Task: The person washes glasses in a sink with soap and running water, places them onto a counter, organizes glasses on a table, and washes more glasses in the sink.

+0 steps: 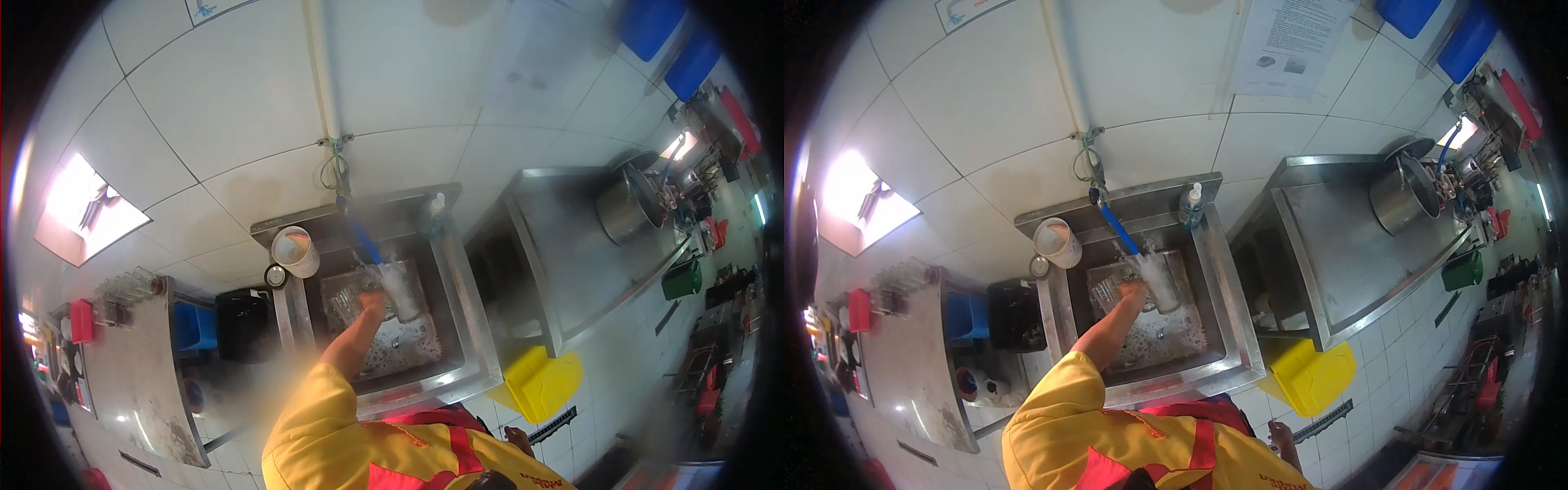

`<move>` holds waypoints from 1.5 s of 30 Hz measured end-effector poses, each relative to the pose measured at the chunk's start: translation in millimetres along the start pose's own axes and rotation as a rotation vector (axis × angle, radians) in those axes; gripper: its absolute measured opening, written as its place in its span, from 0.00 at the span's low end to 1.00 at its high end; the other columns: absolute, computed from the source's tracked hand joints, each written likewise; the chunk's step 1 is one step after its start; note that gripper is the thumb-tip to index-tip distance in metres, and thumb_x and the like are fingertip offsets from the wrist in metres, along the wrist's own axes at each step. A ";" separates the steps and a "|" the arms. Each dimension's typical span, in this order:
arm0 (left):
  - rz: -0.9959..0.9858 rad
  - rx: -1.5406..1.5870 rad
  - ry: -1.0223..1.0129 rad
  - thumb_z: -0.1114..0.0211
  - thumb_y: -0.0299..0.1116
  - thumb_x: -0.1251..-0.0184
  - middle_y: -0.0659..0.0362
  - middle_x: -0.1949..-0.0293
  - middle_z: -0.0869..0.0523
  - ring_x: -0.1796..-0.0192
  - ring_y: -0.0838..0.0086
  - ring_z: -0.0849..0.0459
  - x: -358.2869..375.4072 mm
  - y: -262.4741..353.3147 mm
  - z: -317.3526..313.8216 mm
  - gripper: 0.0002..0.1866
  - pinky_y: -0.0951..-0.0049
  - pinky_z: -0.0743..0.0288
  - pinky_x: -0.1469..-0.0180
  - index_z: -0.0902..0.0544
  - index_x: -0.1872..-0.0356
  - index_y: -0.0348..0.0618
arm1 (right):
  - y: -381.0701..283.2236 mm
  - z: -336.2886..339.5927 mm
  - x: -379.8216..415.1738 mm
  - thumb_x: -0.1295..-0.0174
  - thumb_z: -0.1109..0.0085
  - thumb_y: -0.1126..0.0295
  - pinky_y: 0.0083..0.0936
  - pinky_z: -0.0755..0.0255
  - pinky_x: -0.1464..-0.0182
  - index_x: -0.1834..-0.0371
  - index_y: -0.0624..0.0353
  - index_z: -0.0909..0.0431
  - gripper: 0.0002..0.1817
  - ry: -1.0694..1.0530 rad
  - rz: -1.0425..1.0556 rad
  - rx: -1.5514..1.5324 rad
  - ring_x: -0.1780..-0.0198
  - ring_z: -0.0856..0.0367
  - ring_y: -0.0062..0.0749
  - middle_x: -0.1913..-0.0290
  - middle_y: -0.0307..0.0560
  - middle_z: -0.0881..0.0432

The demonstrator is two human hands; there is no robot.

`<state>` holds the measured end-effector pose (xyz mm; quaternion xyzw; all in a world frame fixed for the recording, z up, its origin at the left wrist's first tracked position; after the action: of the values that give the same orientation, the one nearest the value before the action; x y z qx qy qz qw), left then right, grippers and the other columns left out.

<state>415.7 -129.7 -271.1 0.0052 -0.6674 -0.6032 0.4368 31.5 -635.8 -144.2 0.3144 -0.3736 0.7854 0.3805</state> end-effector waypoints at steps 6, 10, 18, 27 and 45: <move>-0.016 -0.019 0.021 0.38 0.34 0.51 0.56 0.68 0.19 0.65 0.72 0.22 2.2 5.8 2.9 0.12 0.67 0.29 0.65 0.21 0.68 0.36 | -17.3 3.4 11.9 0.42 0.49 0.52 0.23 0.30 0.80 0.55 0.62 0.26 0.23 0.004 0.001 0.052 0.75 0.20 0.28 0.72 0.42 0.22; -0.074 -0.036 0.061 0.37 0.35 0.52 0.56 0.69 0.19 0.66 0.73 0.22 6.6 1.5 9.7 0.12 0.67 0.29 0.65 0.20 0.70 0.36 | -13.8 1.2 7.5 0.42 0.49 0.52 0.23 0.29 0.78 0.54 0.62 0.26 0.24 -0.021 -0.026 0.059 0.74 0.19 0.27 0.70 0.45 0.21; -0.026 -0.145 0.265 0.40 0.29 0.54 0.51 0.73 0.19 0.67 0.69 0.21 100.8 75.4 35.3 0.10 0.66 0.29 0.66 0.21 0.73 0.31 | -0.1 -1.0 -18.0 0.43 0.50 0.52 0.24 0.29 0.77 0.55 0.63 0.26 0.24 -0.037 0.264 0.222 0.74 0.20 0.29 0.72 0.47 0.21; -0.099 -0.098 0.058 0.41 0.23 0.58 0.54 0.75 0.20 0.70 0.71 0.22 91.4 32.1 50.3 0.06 0.70 0.30 0.70 0.22 0.76 0.30 | -8.3 -5.4 -18.6 0.44 0.49 0.52 0.23 0.30 0.78 0.65 0.64 0.25 0.22 -0.064 0.078 0.041 0.77 0.22 0.27 0.76 0.45 0.22; -0.123 -0.109 -0.083 0.37 0.29 0.56 0.54 0.74 0.18 0.68 0.71 0.20 86.4 40.7 34.7 0.10 0.69 0.29 0.67 0.19 0.73 0.34 | -15.1 0.5 -4.2 0.43 0.48 0.53 0.23 0.31 0.79 0.59 0.64 0.25 0.22 -0.036 0.272 0.175 0.77 0.22 0.28 0.75 0.44 0.23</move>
<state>362.9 -137.0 -184.5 -0.0025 -0.6495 -0.6641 0.3704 46.3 -631.3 -141.9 0.3072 -0.3495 0.8534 0.2351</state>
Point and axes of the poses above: each hand's wrist, its own x-axis away from the middle knuckle, its own z-axis out of the back of the hand, y = z × x, the point moved 3 cm from there along -x, towards the middle knuckle
